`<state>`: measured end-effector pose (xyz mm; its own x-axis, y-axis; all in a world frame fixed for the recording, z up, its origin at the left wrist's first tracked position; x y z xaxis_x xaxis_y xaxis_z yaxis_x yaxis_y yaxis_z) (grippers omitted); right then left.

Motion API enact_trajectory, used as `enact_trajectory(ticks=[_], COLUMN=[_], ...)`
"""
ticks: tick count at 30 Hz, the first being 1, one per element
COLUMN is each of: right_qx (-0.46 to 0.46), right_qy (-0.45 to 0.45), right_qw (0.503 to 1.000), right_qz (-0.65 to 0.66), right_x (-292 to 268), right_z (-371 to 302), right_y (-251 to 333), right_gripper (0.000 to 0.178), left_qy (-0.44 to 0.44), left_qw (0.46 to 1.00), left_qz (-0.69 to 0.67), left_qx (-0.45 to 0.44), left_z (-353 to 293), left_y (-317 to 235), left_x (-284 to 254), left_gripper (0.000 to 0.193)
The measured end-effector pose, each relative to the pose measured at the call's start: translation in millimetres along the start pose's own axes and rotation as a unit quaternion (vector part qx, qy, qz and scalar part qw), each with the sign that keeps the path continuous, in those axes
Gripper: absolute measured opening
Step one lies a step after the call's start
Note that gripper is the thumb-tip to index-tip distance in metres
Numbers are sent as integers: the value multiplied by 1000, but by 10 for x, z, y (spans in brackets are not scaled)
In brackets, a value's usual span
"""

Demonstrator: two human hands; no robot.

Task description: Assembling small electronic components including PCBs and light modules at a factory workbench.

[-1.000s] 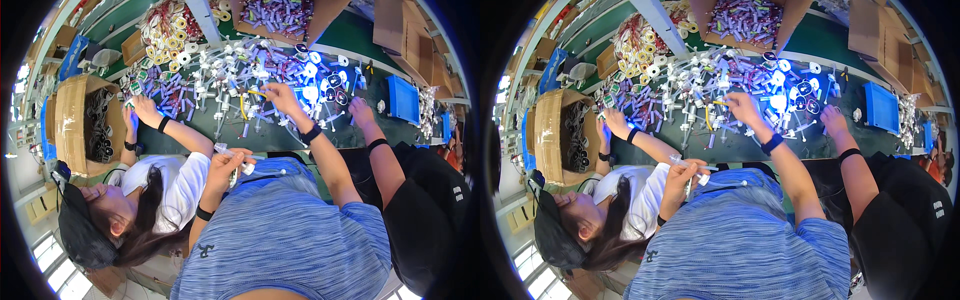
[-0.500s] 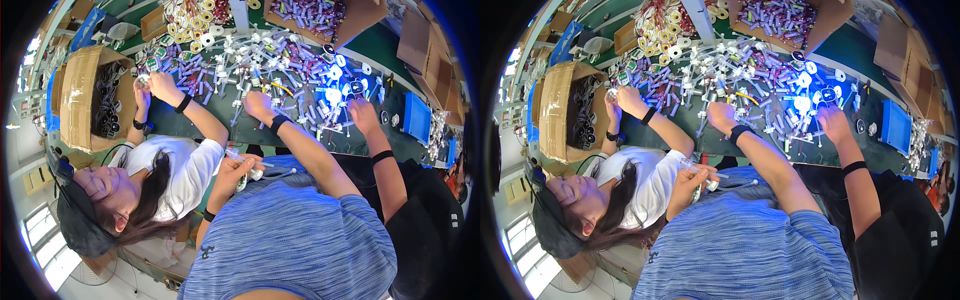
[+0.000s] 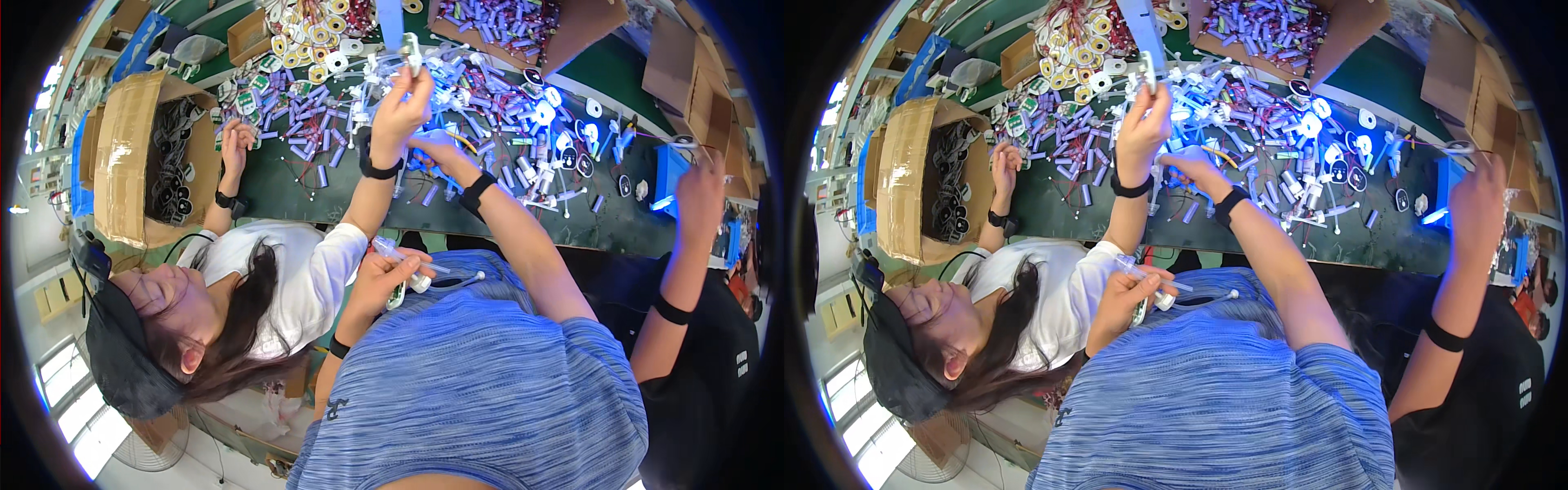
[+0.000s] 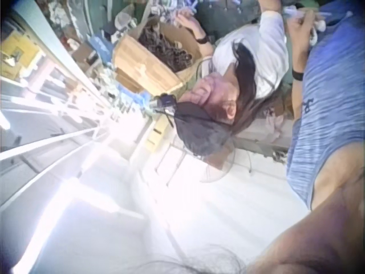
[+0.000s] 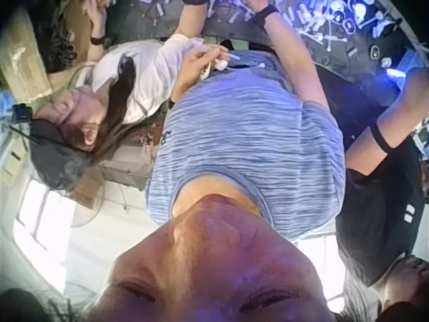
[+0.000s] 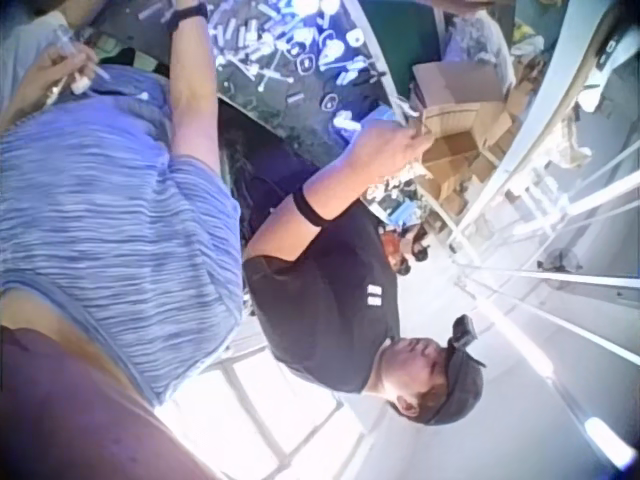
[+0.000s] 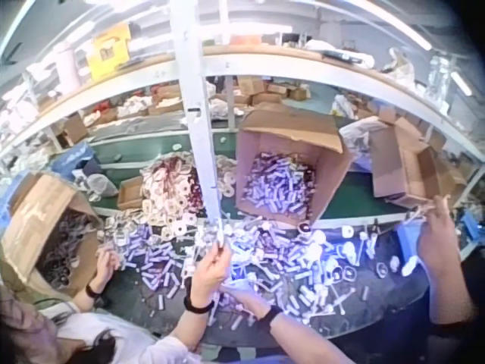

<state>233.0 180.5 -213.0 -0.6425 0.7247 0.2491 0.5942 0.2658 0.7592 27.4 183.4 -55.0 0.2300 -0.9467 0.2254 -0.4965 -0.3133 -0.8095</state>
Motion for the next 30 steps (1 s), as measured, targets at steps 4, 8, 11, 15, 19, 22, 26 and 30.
enact_trajectory(ticks=[4,8,11,15,19,22,26,30], right_qx=[44,7,-21,-70,-109,-146,-167,-165], right_qy=[56,114,153,145,122,132,116,2], right_qw=[961,888,848,819,846,853,850,877], right_qz=[268,444,507,550,507,483,486,451], right_x=[-47,-196,-305,-426,-573,-666,-730,-972], right_z=[-239,-511,-860,-1234,-1506,-1660,-1949,-2180], right_y=[-8,22,102,154,210,247,310,150], right_gripper=[16,16,25,36,46,48,45,41], left_qy=[20,41,45,47,20,23,-18,-102], left_qw=[1000,999,999,998,1000,998,994,991], left_qz=[6,19,17,31,4,-45,-96,-75], left_qx=[-1,-25,-21,-30,-4,-42,-48,-49], left_z=[43,92,130,217,427,586,1083,1668], left_y=[-44,-33,-57,-59,39,73,139,311], left_x=[73,124,155,208,175,132,-221,-610], left_gripper=[27,28,28,28,28,30,28,28])
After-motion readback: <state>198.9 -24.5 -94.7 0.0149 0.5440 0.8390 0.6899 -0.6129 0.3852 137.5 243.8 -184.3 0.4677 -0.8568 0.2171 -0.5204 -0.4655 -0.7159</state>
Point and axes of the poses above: each hand's wrist, its own z-axis towards the middle knuckle, its own x-axis out of the palm, y = z × x, the point moved 9 cm from there along z, towards the middle knuckle, and after that the axes turned 8 degrees about z, right-handed, at the moved point
